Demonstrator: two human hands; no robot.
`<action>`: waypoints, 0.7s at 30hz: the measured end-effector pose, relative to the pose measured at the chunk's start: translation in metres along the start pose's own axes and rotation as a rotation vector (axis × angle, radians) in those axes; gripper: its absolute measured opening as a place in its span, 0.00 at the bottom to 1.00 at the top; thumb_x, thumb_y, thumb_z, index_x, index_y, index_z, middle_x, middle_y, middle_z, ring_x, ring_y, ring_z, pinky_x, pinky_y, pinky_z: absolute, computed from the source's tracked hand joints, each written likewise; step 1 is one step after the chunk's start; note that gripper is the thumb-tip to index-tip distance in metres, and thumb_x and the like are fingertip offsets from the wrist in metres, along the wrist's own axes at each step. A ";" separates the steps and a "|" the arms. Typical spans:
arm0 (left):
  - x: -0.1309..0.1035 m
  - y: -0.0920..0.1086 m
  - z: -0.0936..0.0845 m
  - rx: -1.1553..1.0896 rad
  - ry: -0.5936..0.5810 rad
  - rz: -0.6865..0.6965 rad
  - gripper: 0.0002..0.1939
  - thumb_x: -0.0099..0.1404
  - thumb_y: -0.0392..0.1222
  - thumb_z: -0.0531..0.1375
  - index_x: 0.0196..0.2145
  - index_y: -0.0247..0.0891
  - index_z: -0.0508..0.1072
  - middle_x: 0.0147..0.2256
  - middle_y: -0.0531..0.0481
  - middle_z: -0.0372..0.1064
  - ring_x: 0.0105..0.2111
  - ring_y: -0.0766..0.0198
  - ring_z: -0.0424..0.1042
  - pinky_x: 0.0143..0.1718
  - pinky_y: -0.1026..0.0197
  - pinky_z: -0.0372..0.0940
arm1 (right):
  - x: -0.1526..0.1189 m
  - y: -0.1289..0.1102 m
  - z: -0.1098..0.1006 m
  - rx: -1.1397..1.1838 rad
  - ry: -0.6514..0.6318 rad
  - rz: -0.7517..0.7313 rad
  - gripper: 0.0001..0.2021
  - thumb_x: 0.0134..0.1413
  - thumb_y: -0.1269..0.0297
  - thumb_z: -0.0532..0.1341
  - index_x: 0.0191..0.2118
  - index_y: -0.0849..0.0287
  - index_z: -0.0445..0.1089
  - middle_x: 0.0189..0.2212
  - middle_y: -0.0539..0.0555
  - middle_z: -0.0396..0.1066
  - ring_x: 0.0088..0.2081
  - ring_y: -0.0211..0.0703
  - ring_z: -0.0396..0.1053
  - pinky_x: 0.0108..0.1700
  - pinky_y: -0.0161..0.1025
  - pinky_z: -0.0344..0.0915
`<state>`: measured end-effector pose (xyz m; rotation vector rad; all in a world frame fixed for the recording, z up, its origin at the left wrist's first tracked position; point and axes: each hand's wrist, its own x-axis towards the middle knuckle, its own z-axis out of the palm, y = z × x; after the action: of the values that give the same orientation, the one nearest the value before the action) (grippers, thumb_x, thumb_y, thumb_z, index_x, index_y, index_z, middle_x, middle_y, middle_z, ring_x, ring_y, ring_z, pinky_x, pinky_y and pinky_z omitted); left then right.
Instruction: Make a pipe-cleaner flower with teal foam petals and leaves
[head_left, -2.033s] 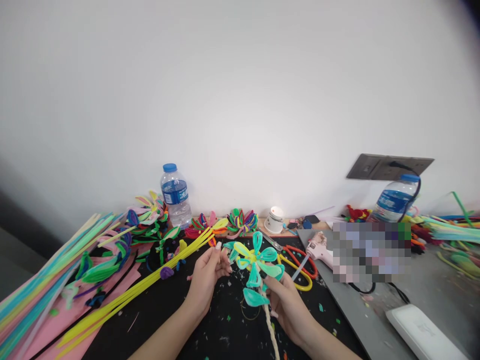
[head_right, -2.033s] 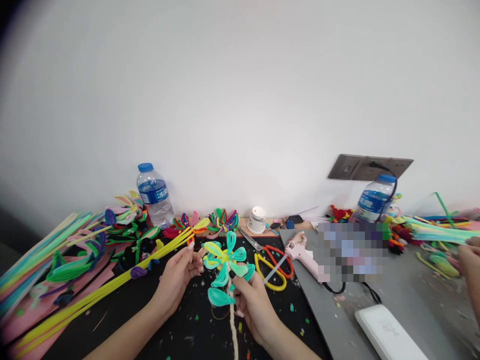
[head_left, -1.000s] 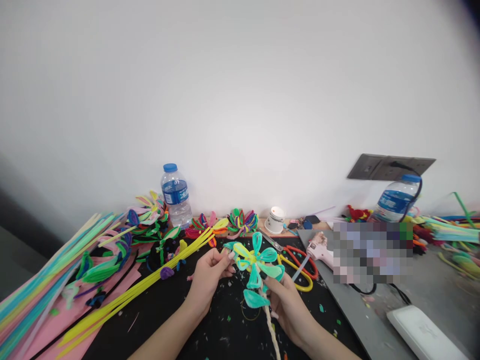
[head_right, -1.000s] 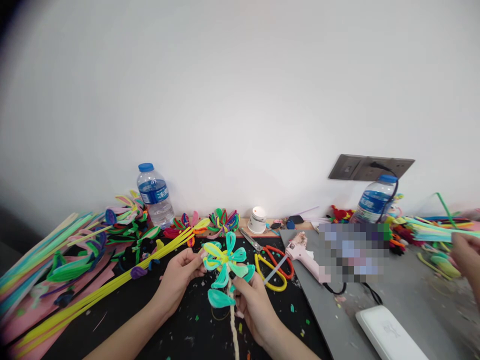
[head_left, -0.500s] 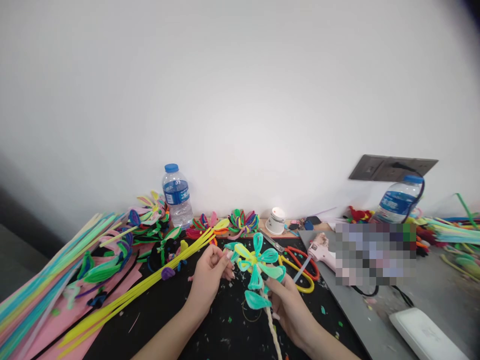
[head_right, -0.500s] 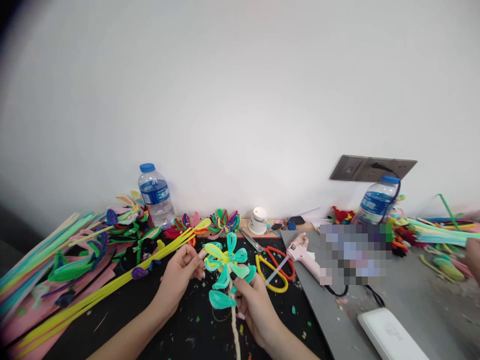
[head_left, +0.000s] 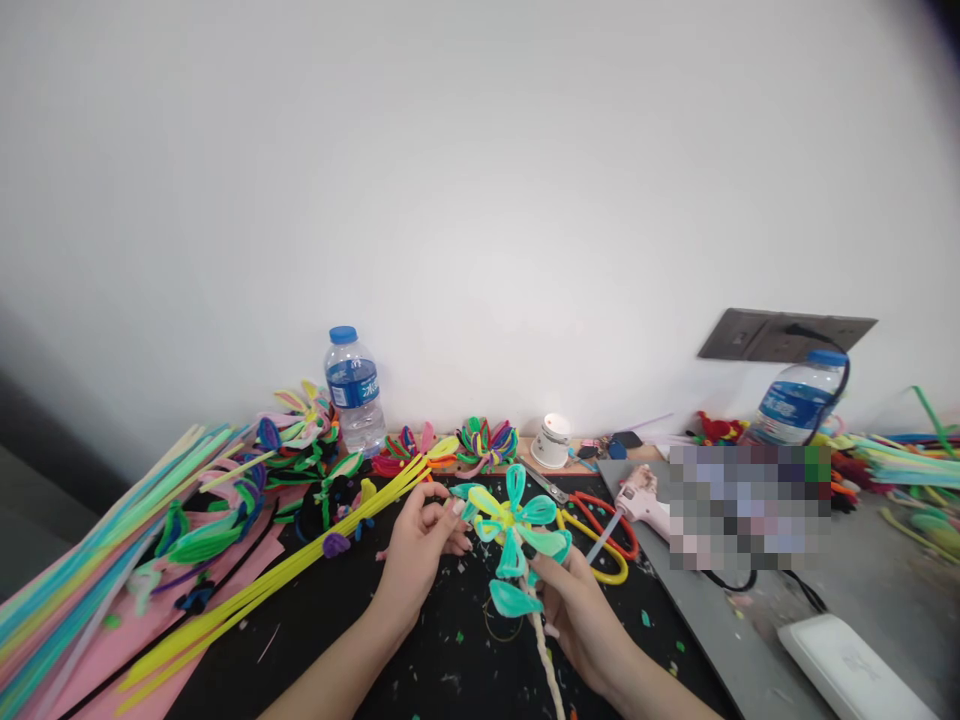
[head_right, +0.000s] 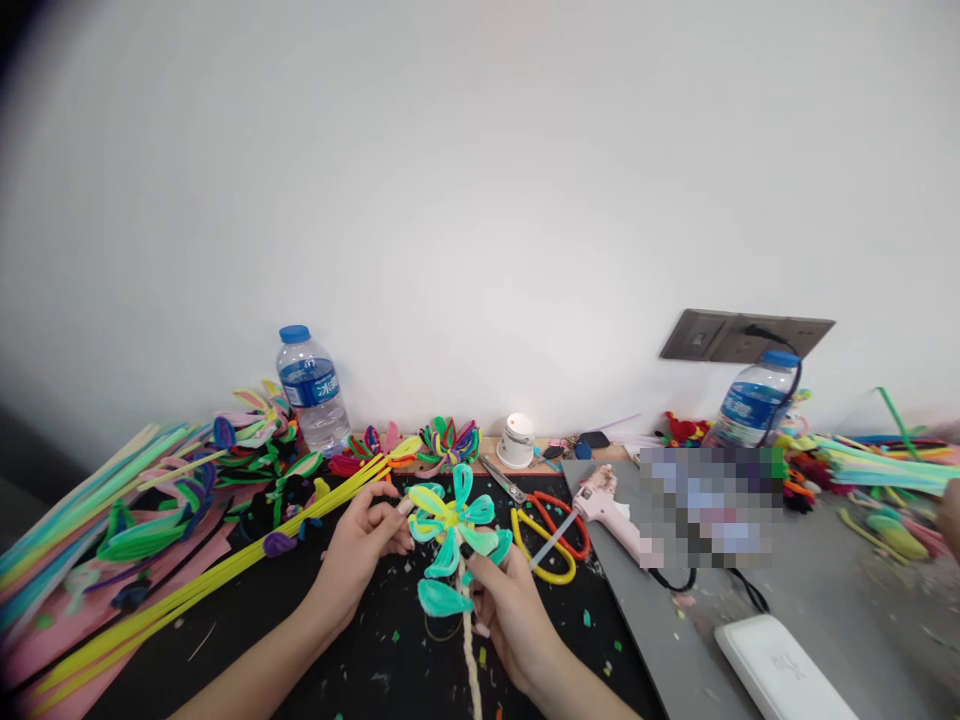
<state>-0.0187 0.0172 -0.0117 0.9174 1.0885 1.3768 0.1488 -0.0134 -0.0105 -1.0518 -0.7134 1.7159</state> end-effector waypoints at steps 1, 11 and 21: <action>0.000 0.001 0.000 -0.006 0.001 0.002 0.17 0.52 0.47 0.62 0.34 0.40 0.59 0.17 0.60 0.65 0.18 0.68 0.68 0.21 0.68 0.63 | 0.000 0.000 0.000 0.003 -0.002 -0.003 0.15 0.43 0.58 0.65 0.31 0.58 0.60 0.17 0.45 0.62 0.17 0.31 0.56 0.14 0.26 0.46; 0.000 0.002 -0.001 -0.066 0.044 -0.029 0.16 0.56 0.51 0.58 0.38 0.37 0.64 0.22 0.55 0.66 0.20 0.69 0.68 0.23 0.67 0.64 | 0.000 -0.001 0.001 0.013 0.004 -0.004 0.15 0.42 0.58 0.66 0.31 0.59 0.60 0.18 0.46 0.62 0.18 0.31 0.57 0.15 0.27 0.46; -0.001 0.003 -0.002 -0.078 0.009 -0.022 0.12 0.57 0.48 0.58 0.35 0.41 0.60 0.29 0.54 0.69 0.25 0.69 0.69 0.27 0.66 0.65 | 0.000 0.000 0.000 0.036 -0.024 -0.026 0.14 0.43 0.59 0.66 0.33 0.59 0.62 0.21 0.47 0.65 0.20 0.33 0.62 0.17 0.28 0.52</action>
<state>-0.0211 0.0160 -0.0094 0.8409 1.0418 1.3972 0.1488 -0.0134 -0.0110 -0.9948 -0.7065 1.7151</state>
